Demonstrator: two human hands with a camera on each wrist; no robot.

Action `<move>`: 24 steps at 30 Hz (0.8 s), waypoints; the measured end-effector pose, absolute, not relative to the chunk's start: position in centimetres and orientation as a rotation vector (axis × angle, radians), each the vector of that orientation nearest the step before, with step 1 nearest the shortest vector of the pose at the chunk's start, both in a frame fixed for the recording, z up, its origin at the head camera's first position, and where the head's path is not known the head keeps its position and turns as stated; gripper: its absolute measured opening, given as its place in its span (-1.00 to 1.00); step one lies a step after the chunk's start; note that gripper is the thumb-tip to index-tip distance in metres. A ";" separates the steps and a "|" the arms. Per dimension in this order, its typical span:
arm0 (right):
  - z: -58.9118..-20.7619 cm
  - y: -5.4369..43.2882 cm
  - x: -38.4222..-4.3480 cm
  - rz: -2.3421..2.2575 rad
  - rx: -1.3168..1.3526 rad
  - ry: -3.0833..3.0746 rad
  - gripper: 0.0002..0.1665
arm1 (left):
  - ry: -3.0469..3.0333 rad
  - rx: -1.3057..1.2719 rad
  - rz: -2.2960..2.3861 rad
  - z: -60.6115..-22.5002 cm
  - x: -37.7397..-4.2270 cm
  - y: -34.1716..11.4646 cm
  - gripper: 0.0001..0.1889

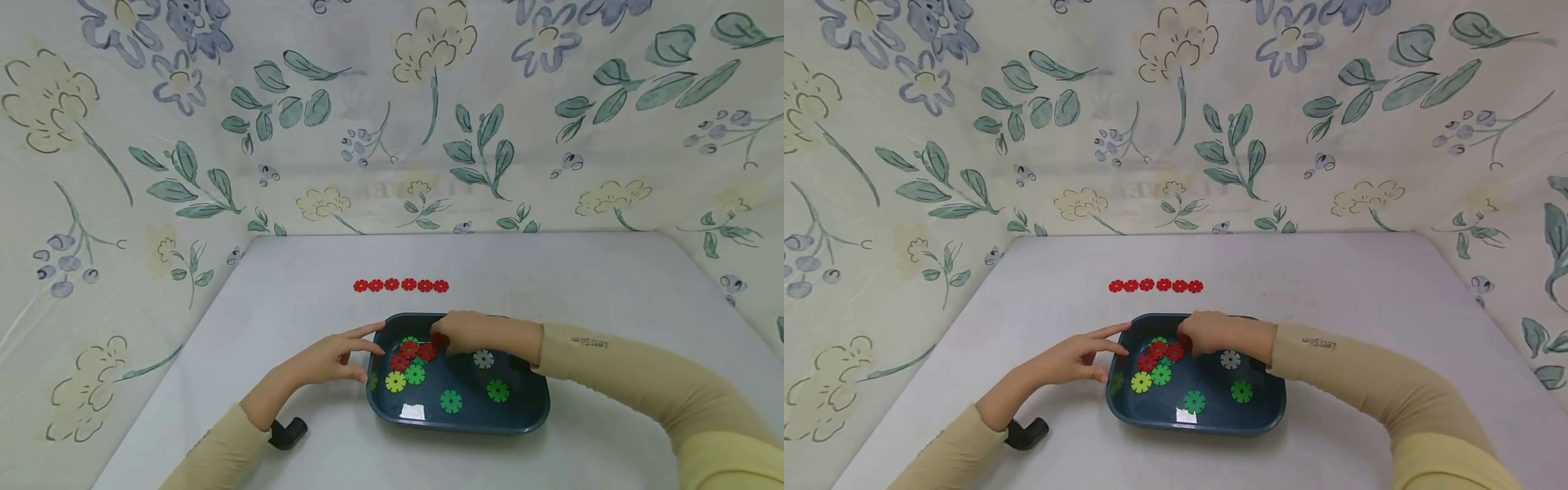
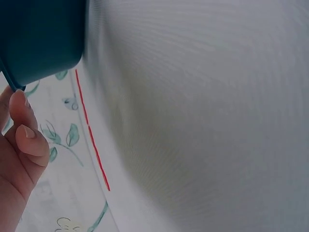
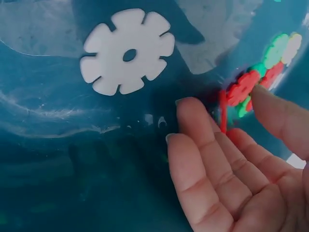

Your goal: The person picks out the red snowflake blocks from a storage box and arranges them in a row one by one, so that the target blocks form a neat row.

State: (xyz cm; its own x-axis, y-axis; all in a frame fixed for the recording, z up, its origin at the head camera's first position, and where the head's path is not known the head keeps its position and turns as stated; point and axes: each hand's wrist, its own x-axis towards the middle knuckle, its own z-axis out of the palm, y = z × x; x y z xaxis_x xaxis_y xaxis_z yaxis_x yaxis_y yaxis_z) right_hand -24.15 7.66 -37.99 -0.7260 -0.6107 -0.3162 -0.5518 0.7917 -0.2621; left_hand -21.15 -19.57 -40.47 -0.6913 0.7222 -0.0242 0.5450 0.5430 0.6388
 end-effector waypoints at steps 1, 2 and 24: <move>-38.0 7.7 -24.2 -0.208 -0.892 2.592 -0.56 | 2.500 1.056 0.888 -40.5 -21.1 -19.5 -0.52; -38.1 7.7 -24.2 -0.209 -0.901 2.592 -0.58 | 2.504 1.055 0.889 -40.5 -21.1 -19.5 -0.53; -39.7 7.4 -24.4 -0.168 -0.938 2.510 -0.71 | 2.569 1.009 0.866 -40.2 -21.2 -18.8 -0.51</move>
State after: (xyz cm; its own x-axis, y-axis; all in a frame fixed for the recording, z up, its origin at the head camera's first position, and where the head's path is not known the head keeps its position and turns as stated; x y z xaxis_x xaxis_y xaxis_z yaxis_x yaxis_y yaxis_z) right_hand -24.37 7.42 -39.72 -0.6661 -0.6474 -0.3704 -0.5922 0.7610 -0.2650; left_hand -21.20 -18.80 -40.25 -0.7295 0.6838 -0.0131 0.5362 0.5838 0.6096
